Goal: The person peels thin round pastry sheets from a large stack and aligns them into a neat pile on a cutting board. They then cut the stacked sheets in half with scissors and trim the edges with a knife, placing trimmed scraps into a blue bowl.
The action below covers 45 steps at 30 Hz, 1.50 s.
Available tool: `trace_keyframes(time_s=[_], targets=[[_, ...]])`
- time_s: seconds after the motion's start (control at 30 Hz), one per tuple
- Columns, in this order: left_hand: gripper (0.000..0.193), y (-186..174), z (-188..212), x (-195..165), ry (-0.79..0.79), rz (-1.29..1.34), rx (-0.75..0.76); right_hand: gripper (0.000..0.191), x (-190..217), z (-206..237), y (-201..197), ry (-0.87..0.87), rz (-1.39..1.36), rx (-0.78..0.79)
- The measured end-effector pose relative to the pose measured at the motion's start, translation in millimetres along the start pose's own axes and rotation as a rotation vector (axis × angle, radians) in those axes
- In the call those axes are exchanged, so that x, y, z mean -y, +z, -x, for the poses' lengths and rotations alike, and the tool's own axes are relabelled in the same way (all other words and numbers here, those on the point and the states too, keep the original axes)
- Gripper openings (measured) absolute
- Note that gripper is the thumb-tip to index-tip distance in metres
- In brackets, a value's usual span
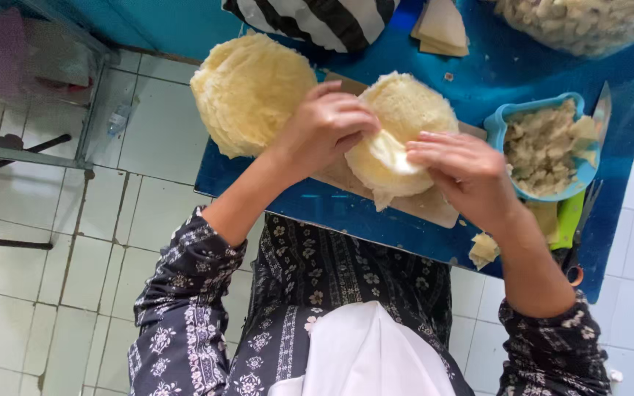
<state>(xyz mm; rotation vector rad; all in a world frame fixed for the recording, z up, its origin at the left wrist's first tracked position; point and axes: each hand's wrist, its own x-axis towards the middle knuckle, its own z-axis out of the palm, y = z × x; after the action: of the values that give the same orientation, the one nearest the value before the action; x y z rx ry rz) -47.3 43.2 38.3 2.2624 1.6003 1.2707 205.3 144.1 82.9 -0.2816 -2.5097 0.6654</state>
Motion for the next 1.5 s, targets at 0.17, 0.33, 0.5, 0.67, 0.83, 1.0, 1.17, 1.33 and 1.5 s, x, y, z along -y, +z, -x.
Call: trace_keyframes(time_s=[0.17, 0.33, 0.5, 0.67, 0.83, 1.0, 1.17, 1.33, 1.5], targets=[[0.014, 3, 20, 2, -0.070, 0.083, -0.029, 0.031, -4, 16, 7, 0.097, -0.094, -0.019], [0.018, -8, 22, -8, 0.002, -0.067, 0.085, 0.028, 6, 11, 2, 0.000, 0.050, 0.108], [0.033, -10, 41, -27, -0.187, 0.137, -0.081, 0.039, 26, 15, 5, 0.002, 0.211, 0.116], [0.024, 9, 55, -48, -0.503, 0.244, -0.341, 0.067, 37, 5, 28, 0.025, 0.388, 0.160], [0.022, 18, 67, -57, -0.530, 0.217, -0.360, 0.051, 37, -8, 30, 0.091, 0.324, 0.144], [0.024, 20, 71, -65, -0.497, 0.160, -0.289, 0.038, 29, -13, 19, 0.090, 0.241, 0.178], [0.043, 19, 65, -70, -0.412, 0.036, -0.228, 0.025, 26, -12, 18, 0.065, 0.259, 0.150], [0.064, 20, 44, -58, -0.204, -0.103, -0.077, 0.019, 16, -14, 15, 0.182, 0.102, 0.152], [0.054, 14, 26, -30, -0.151, -0.012, 0.018, 0.019, 8, -17, 10, 0.311, -0.037, 0.166]])
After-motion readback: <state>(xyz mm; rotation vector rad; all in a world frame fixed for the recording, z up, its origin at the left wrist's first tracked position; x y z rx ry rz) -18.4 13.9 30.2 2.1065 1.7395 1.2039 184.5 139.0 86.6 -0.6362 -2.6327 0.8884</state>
